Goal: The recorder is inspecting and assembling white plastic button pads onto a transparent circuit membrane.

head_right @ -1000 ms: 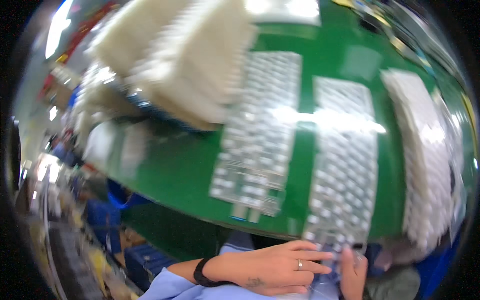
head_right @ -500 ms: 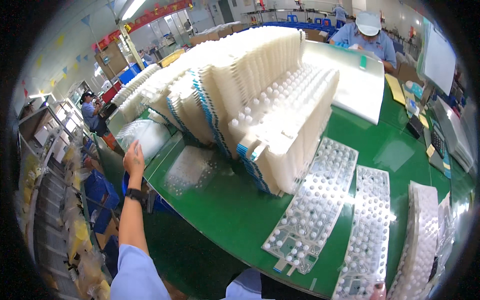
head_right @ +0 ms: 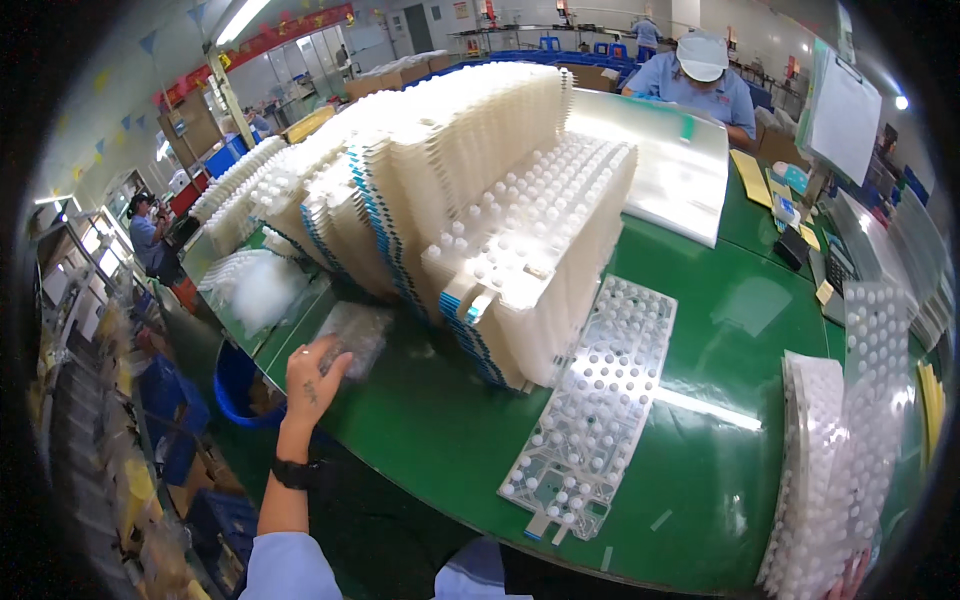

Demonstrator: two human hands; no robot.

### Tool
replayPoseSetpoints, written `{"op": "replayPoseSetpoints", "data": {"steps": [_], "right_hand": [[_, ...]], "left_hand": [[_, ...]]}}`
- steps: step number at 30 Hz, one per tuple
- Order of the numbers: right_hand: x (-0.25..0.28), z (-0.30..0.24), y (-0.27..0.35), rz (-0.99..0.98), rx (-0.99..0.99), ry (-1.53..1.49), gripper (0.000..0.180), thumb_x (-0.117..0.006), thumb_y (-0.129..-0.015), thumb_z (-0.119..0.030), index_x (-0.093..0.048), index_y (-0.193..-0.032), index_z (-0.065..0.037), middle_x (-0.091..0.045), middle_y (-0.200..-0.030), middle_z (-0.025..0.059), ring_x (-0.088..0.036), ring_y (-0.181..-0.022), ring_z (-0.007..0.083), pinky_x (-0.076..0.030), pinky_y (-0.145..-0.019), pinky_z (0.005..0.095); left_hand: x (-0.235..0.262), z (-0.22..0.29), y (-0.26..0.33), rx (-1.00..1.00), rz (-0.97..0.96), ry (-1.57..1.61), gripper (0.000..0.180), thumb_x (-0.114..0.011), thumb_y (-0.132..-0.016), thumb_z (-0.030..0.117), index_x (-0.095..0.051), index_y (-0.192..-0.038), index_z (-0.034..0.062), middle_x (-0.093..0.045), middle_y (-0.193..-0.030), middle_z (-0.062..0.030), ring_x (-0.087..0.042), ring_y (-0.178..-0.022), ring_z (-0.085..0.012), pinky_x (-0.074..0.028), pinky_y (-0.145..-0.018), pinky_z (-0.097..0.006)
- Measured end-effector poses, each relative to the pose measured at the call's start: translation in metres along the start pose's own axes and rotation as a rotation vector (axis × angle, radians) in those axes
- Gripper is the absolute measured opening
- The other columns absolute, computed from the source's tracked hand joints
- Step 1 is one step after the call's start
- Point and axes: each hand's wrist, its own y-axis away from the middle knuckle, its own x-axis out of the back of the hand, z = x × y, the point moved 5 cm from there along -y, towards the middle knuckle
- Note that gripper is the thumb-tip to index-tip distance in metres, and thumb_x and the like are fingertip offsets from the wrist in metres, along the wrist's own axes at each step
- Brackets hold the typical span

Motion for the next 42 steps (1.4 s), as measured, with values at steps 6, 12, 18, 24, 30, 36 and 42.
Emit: {"op": "replayPoseSetpoints", "data": {"steps": [6, 12, 18, 24, 30, 36, 42], "right_hand": [[0.051, 0.069, -0.043, 0.061, 0.152, 0.467, 0.036, -0.057, -0.096, -0.011, -0.054, -0.129, 0.001, -0.061, -0.122, 0.0161, -0.06, -0.108, 0.0256, -0.051, -0.086, 0.035], [-0.041, -0.014, 0.027, 0.277, 0.547, 0.261, 0.051, -0.053, -0.098, -0.019, -0.04, -0.142, 0.003, -0.044, -0.146, 0.016, -0.044, -0.132, 0.0244, -0.035, -0.109, 0.0362], [-0.233, -0.09, 0.152, -0.885, -0.167, -0.658, 0.032, -0.055, -0.095, 0.001, -0.053, -0.127, 0.003, -0.067, -0.097, 0.0133, -0.064, -0.089, 0.0166, -0.052, -0.081, 0.0287], [-0.23, -0.07, 0.149, -1.235, -0.359, -0.62, 0.025, -0.055, -0.098, -0.008, -0.056, -0.122, 0.001, -0.067, -0.097, 0.0067, -0.06, -0.085, 0.0067, -0.048, -0.072, 0.0214], [-0.219, -0.063, 0.156, -1.167, -0.348, -0.536, 0.027, -0.057, -0.096, -0.008, -0.054, -0.121, 0.001, -0.067, -0.096, 0.006, -0.06, -0.084, 0.0061, -0.047, -0.072, 0.0202], [-0.208, -0.067, 0.146, -0.945, -0.038, -0.307, 0.036, -0.064, -0.091, -0.004, -0.057, -0.127, -0.002, -0.069, -0.086, 0.0044, -0.059, -0.074, 0.0038, -0.047, -0.064, 0.0194], [-0.218, -0.081, 0.151, -1.036, 0.112, -0.274, 0.026, -0.068, -0.088, -0.004, -0.063, -0.113, 0.0, -0.068, -0.085, 0.0085, -0.064, -0.073, 0.0132, -0.051, -0.068, 0.0265]], "left_hand": [[0.038, 0.084, 0.037, 0.176, -0.001, 0.515, 0.05, -0.073, -0.084, 0.032, -0.063, -0.118, -0.0038, -0.069, -0.108, -0.0196, -0.067, -0.1, -0.0316, -0.05, -0.089, -0.037], [0.032, 0.226, 0.079, -0.262, -0.199, 0.725, 0.061, -0.079, -0.079, 0.035, -0.06, -0.124, -0.001, -0.065, -0.122, -0.0184, -0.067, -0.102, -0.0284, -0.053, -0.086, -0.039], [0.002, 0.307, 0.119, -0.399, -0.432, 0.903, 0.069, -0.082, -0.075, 0.03, -0.053, -0.13, 0.0002, -0.054, -0.136, -0.0206, -0.057, -0.12, -0.0347, -0.045, -0.099, -0.04], [-0.024, 0.278, 0.12, 0.278, -0.831, 1.635, 0.071, -0.079, -0.079, 0.027, -0.046, -0.136, 0.0021, -0.044, -0.147, -0.0183, -0.051, -0.126, -0.0231, -0.039, -0.101, -0.037], [-0.03, 0.288, 0.139, 0.287, -0.988, 1.395, 0.034, -0.067, -0.088, 0.002, -0.057, -0.121, -0.0009, -0.067, -0.091, -0.005, -0.061, -0.072, -0.0068, -0.048, -0.063, -0.019], [-0.025, 0.289, 0.146, -0.045, -0.877, 1.133, 0.038, -0.076, -0.081, 0.008, -0.059, -0.114, 0.0006, -0.069, -0.094, -0.0091, -0.065, -0.076, -0.012, -0.051, -0.07, -0.026], [-0.023, 0.301, 0.144, -0.054, -0.922, 1.173, 0.048, -0.076, -0.08, 0.006, -0.058, -0.125, 0.0012, -0.07, -0.085, -0.0066, -0.062, -0.068, -0.0091, -0.051, -0.065, -0.023]]}}
